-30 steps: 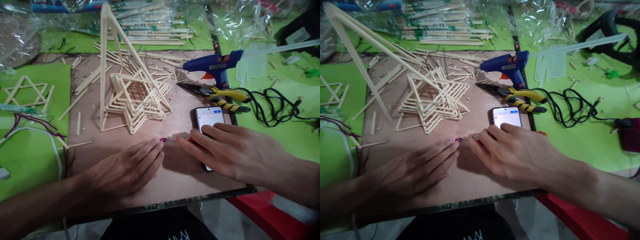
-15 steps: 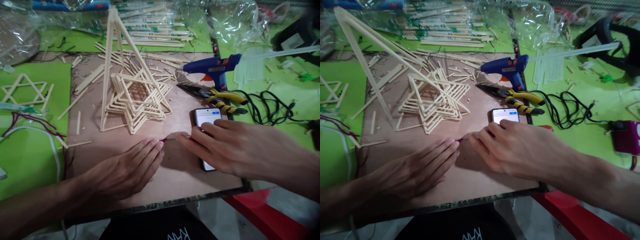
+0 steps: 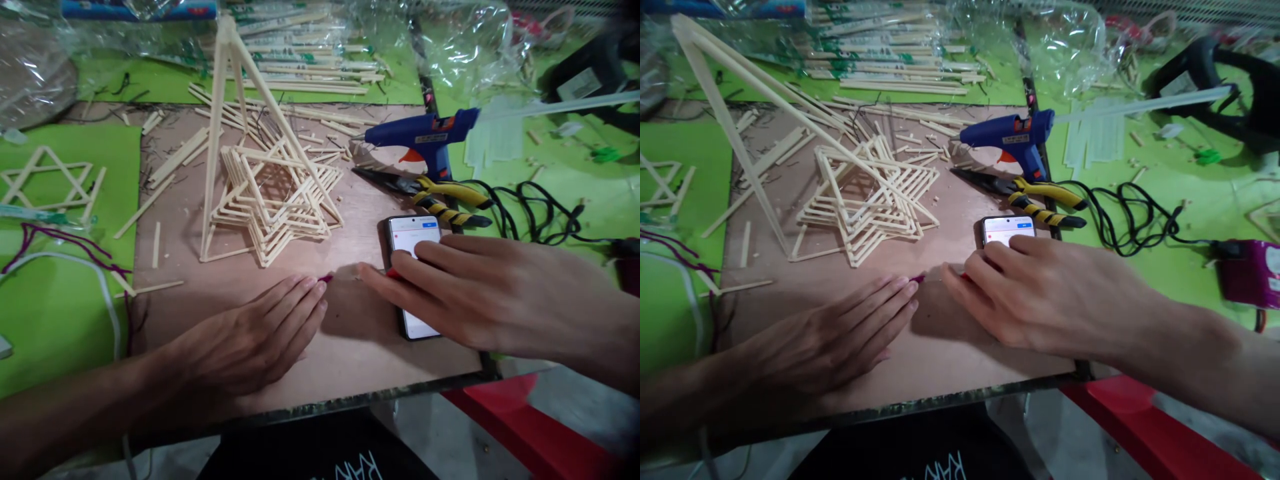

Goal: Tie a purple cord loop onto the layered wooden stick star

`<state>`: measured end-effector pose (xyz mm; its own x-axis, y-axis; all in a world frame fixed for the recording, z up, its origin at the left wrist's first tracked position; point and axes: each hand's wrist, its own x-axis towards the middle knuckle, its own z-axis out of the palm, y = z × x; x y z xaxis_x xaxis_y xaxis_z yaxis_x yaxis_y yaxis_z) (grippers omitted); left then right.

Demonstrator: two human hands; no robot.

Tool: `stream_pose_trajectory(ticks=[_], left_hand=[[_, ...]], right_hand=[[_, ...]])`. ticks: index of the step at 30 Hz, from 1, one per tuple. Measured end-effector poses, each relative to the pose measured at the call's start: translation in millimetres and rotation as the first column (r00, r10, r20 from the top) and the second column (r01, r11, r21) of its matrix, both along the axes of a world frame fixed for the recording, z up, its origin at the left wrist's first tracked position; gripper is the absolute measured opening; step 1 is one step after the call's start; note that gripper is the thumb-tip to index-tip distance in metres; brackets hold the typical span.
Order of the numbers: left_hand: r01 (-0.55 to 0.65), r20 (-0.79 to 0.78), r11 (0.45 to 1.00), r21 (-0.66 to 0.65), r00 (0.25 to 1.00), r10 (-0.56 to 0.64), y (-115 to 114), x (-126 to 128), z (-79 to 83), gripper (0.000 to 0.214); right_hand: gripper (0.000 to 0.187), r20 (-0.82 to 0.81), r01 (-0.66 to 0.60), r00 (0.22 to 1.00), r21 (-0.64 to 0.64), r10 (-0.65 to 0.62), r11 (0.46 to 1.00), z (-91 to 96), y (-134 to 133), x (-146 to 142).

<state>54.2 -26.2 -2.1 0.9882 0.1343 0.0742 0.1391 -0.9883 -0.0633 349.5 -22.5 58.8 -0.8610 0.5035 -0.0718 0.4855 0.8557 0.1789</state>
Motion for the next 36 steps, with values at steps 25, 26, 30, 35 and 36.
stream_pose_trajectory(ticks=[25,26,30,35,36], left_hand=[[0.022,0.018,1.0,0.019,1.0,-0.022,-1,-3,-6.6,0.057],[0.025,0.028,0.999,0.019,0.999,-0.026,-1,-3,-6.6,0.057],[0.018,0.033,1.0,0.006,0.999,-0.018,0,-1,-5.9,0.057],[0.016,0.044,1.0,-0.021,0.999,-0.015,-1,-1,-5.0,0.054],[0.02,0.048,1.0,-0.018,0.999,-0.019,-1,-1,-4.8,0.055]], right_hand=[[0.026,0.128,-0.162,0.98,0.059,0.153,0.985,-1.1,7,-13],[0.026,0.133,-0.165,0.979,0.057,0.157,0.985,-0.7,7,-12],[0.028,0.146,-0.158,0.978,0.05,0.149,0.986,-0.6,6,-5],[0.037,0.125,-0.151,0.982,0.084,0.14,0.985,-0.7,3,3],[0.037,0.112,-0.148,0.984,0.089,0.138,0.985,-0.9,2,3]])
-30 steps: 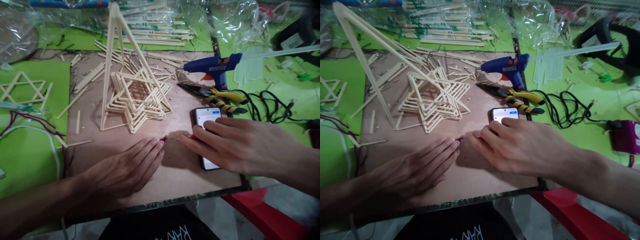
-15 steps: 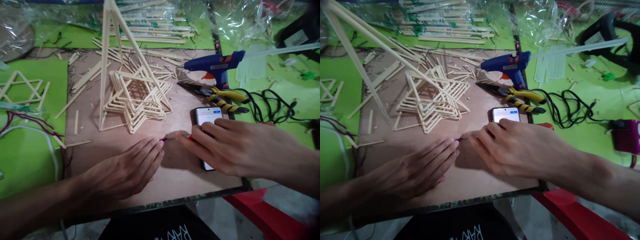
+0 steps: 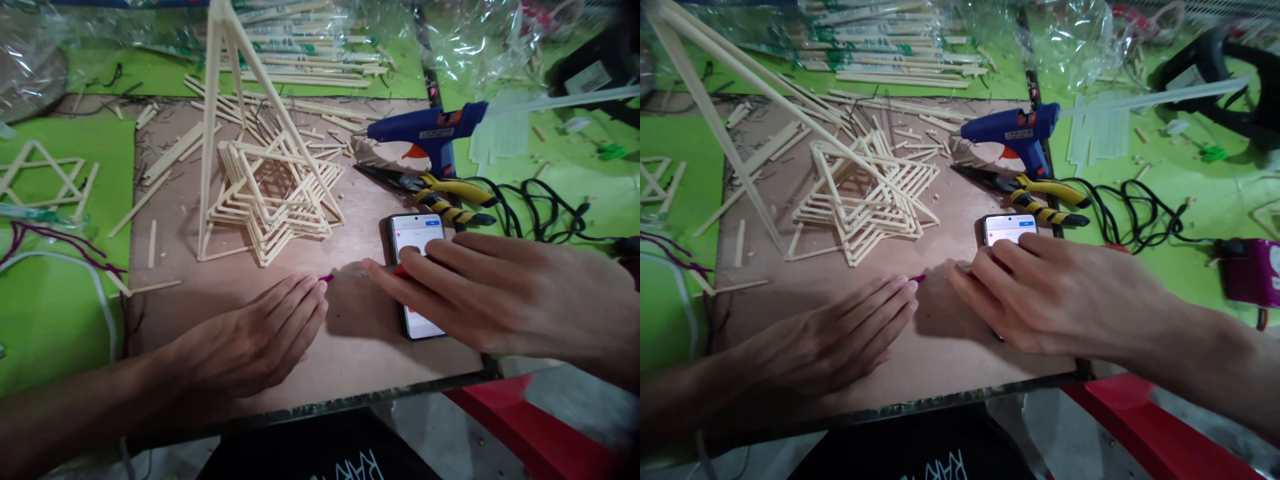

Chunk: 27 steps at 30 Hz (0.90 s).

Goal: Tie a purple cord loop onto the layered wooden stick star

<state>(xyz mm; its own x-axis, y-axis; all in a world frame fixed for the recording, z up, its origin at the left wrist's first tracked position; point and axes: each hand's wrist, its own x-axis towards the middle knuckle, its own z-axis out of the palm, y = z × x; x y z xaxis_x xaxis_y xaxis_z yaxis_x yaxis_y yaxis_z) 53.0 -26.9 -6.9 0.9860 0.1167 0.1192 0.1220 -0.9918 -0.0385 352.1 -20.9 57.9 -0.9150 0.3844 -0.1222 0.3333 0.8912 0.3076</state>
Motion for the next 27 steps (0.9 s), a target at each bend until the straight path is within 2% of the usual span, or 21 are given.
stream_pose_trajectory(ticks=[8,15,22,27], left_hand=[[-0.003,-0.003,0.999,0.04,1.0,0.004,2,1,1.5,0.054],[0.01,0.0,0.999,0.039,1.0,-0.01,3,1,1.7,0.054],[-0.001,-0.023,1.0,0.018,1.0,0.002,1,2,5.3,0.053],[0.02,-0.05,1.0,-0.013,0.999,-0.021,2,1,6.7,0.058]], right_hand=[[0.032,-0.076,0.018,0.997,-0.025,-0.02,1.0,-7.7,-1,-11],[0.032,-0.023,0.017,1.0,-0.005,-0.017,1.0,-9.3,-1,-9],[0.028,0.022,-0.018,1.0,0.004,0.018,1.0,-1.8,1,-11],[0.032,0.05,-0.016,0.999,0.044,0.014,0.999,0.0,-1,-6]])
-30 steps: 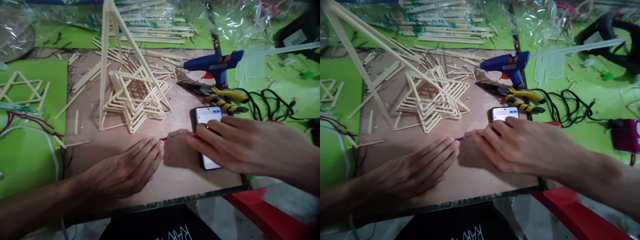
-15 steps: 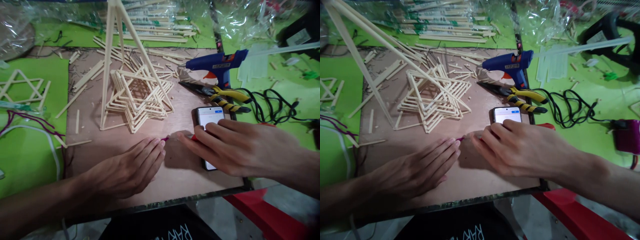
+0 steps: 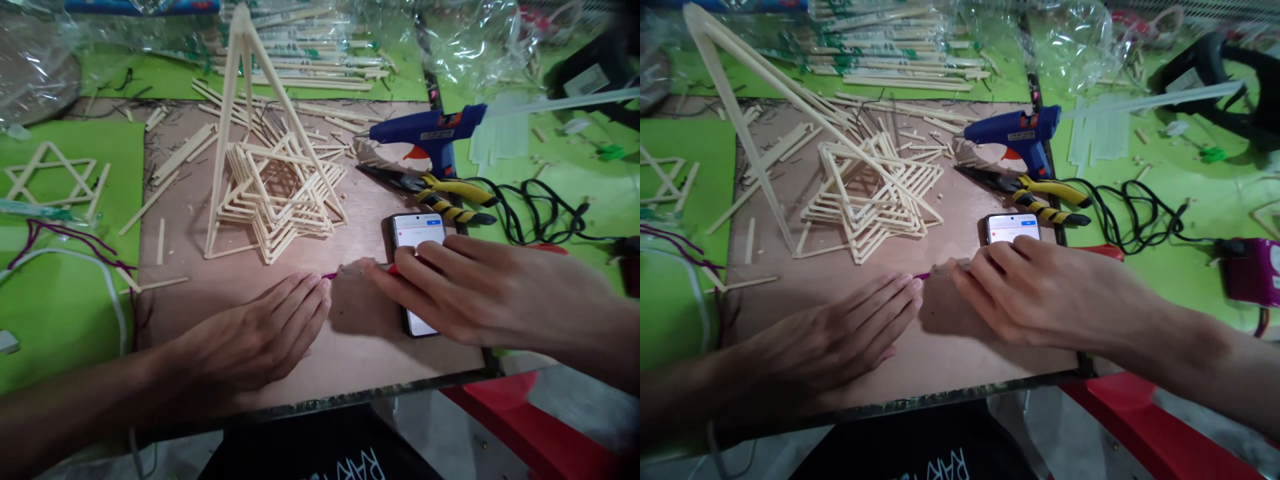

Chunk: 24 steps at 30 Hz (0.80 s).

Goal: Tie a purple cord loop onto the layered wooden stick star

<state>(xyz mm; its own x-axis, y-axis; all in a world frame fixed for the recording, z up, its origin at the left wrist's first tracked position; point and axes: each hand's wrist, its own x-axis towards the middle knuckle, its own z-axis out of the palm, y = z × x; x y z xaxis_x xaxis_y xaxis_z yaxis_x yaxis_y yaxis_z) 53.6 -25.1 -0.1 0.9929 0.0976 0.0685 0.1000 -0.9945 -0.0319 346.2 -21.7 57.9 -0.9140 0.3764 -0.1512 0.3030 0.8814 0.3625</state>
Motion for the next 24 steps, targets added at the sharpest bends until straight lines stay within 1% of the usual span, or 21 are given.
stream_pose_trajectory(ticks=[4,6,9,12,16,18,20,22,24], left_hand=[[0.017,-0.025,1.0,0.009,1.0,-0.017,0,0,-4.2,0.056],[0.018,-0.04,1.0,0.026,0.999,-0.017,-1,1,-6.7,0.058],[0.008,-0.057,0.996,0.084,0.998,-0.004,-2,3,-8.4,0.06],[-0.01,-0.057,0.994,0.112,0.998,0.017,-2,3,-7.6,0.06],[-0.011,-0.063,0.994,0.106,0.998,0.017,-2,5,-3.6,0.057],[-0.003,-0.045,0.994,0.111,0.999,0.009,-2,6,-1.2,0.056],[0.007,-0.01,0.99,0.144,1.0,-0.006,-3,6,0.2,0.054],[0.031,0.034,0.981,0.191,0.999,-0.039,-2,3,-0.1,0.053],[0.05,0.133,0.983,0.178,0.988,-0.074,0,-3,-1.5,0.05]], right_hand=[[0.041,-0.066,0.045,0.997,0.018,-0.043,0.999,-0.4,-2,1],[0.04,-0.092,0.073,0.993,0.012,-0.071,0.997,-1.2,-3,0],[0.037,-0.118,0.122,0.986,0.012,-0.119,0.993,-2.2,-6,-3],[0.036,-0.134,0.157,0.979,0.02,-0.153,0.987,-0.9,-11,-3],[0.039,-0.142,0.173,0.975,0.02,-0.168,0.985,2.4,-18,-2],[0.036,-0.161,0.186,0.97,0.019,-0.18,0.982,3.1,-21,-1],[0.03,-0.201,0.2,0.96,0.014,-0.193,0.98,3.3,-23,-2],[0.027,-0.27,0.229,0.934,-0.041,-0.232,0.973,3.8,-26,-3],[0.025,-0.368,0.289,0.867,-0.178,-0.336,0.941,6.0,-29,-5]])
